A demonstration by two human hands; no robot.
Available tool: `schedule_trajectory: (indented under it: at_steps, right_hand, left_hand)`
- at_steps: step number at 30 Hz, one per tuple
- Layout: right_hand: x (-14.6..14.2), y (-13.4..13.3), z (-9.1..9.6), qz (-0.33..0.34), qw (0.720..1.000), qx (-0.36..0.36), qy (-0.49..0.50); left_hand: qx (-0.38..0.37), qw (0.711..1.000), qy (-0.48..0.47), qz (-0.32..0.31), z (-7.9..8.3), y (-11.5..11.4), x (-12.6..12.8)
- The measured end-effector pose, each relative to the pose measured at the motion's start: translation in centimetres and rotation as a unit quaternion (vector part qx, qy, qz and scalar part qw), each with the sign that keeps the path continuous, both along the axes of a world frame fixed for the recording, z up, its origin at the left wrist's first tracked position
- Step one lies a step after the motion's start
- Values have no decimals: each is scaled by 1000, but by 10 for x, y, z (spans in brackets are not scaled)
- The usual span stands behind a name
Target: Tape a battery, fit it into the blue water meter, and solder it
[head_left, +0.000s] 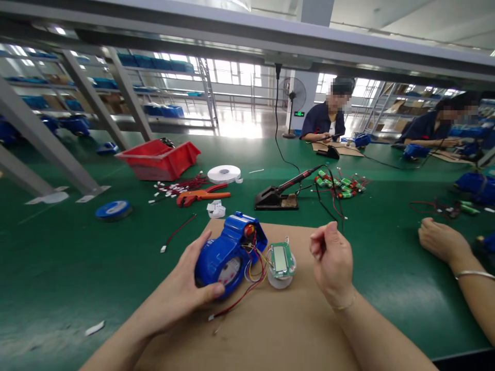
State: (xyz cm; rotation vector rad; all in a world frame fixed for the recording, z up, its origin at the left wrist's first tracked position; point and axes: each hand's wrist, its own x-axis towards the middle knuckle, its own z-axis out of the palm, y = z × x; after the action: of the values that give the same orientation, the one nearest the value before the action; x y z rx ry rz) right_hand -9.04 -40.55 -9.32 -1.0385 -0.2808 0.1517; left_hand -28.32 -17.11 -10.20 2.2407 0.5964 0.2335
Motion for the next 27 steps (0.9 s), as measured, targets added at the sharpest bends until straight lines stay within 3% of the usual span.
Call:
schedule_trajectory:
  at_steps: [8,17,22,27]
  right_hand:
    - [10,7,-8,6,999,-27,32]
    - [16,11,-12,9,998,-38,45]
    - [19,11,-15,3,998,-39,51]
    - [21,10,-18,-2,998,-40,56]
  left_hand:
    - [77,997,-16,8,2,-10,9]
    - [77,994,-56,48,-9,-10,10]
    - [40,990,-99,90,-13,-14,8]
    - [-74,975,-142,152,-13,-11,3]
